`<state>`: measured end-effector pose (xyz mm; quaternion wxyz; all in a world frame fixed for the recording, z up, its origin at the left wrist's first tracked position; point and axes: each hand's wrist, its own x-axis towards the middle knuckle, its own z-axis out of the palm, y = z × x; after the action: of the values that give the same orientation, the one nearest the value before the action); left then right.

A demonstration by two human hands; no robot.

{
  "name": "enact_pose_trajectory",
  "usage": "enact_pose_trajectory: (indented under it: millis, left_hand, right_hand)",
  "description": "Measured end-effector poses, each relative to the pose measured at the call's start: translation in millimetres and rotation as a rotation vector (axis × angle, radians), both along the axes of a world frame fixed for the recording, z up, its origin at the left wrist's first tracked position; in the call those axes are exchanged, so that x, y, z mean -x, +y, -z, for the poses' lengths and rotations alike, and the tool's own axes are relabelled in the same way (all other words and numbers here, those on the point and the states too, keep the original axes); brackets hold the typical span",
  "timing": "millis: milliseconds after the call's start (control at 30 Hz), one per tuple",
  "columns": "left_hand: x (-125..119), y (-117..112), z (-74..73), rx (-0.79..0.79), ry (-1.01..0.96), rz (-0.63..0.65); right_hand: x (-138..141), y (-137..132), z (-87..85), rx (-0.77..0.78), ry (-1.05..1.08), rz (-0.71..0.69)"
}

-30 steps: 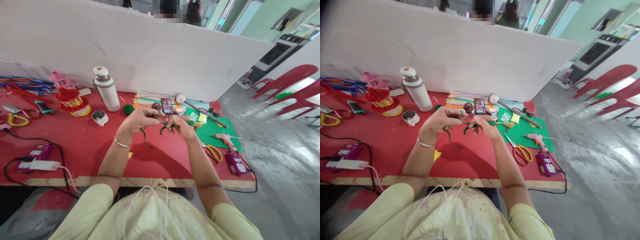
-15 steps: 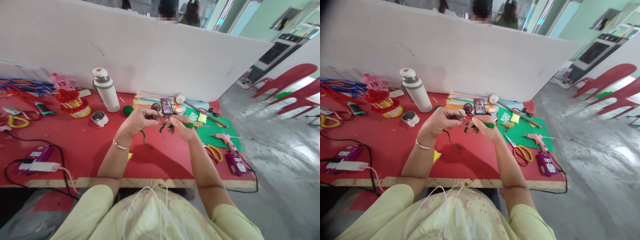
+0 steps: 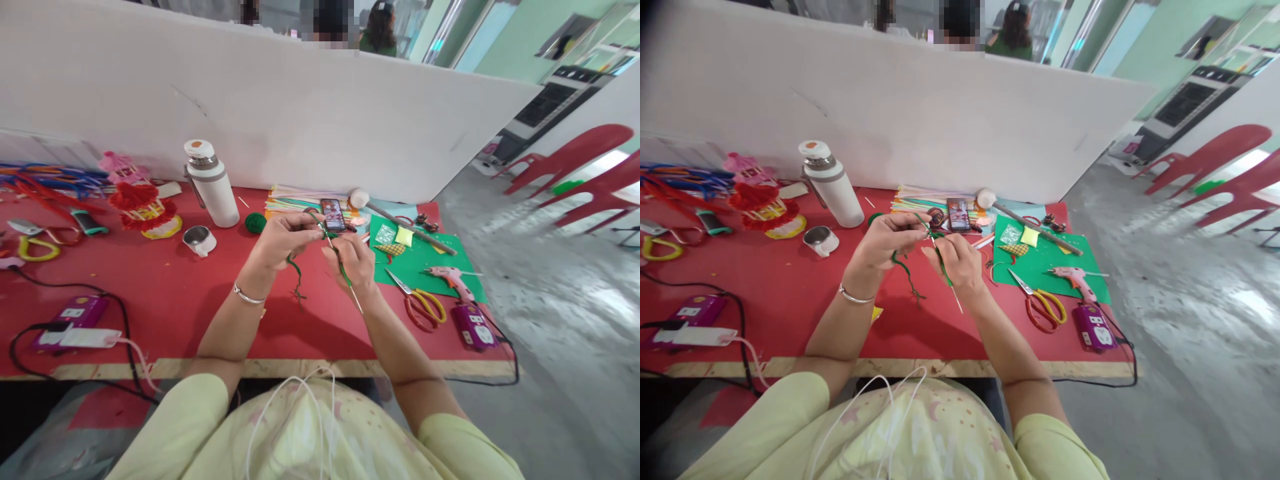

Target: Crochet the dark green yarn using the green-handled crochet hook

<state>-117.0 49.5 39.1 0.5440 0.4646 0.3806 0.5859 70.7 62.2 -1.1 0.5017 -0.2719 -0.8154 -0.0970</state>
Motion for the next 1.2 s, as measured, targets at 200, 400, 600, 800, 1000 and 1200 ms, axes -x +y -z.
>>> enact_pose_trajectory:
  millis: [200, 400, 600, 800, 1000, 1200]
  left_hand:
    - [5, 2, 0.7, 0.151, -0.147, 0.297]
    - [21, 9, 4.8, 0.119, -0.061, 0.331]
    - [22, 9, 2.0, 0.103, 0.054, 0.288]
    - [15, 7, -1.0, 0.099, 0.135, 0.255]
    - [12, 9, 5.8, 0.085, 0.072, 0.349]
    - [-3, 11, 16.7, 0.017, 0.001, 0.308]
  right_hand:
    - [-2, 13, 12.1, -0.081, 0.039, -0.081]
    - [-24, 17, -23.2, -0.008, -0.198, -0.298]
    - [-39, 11, -43.1, 0.011, -0.368, -0.284]
    - [-51, 6, -51.4, 0.267, -0.395, -0.358]
    - [-53, 4, -46.9, 0.776, -0.024, -0.608]
    - [-18, 0, -0.8, 1.222, 0.513, -0.669]
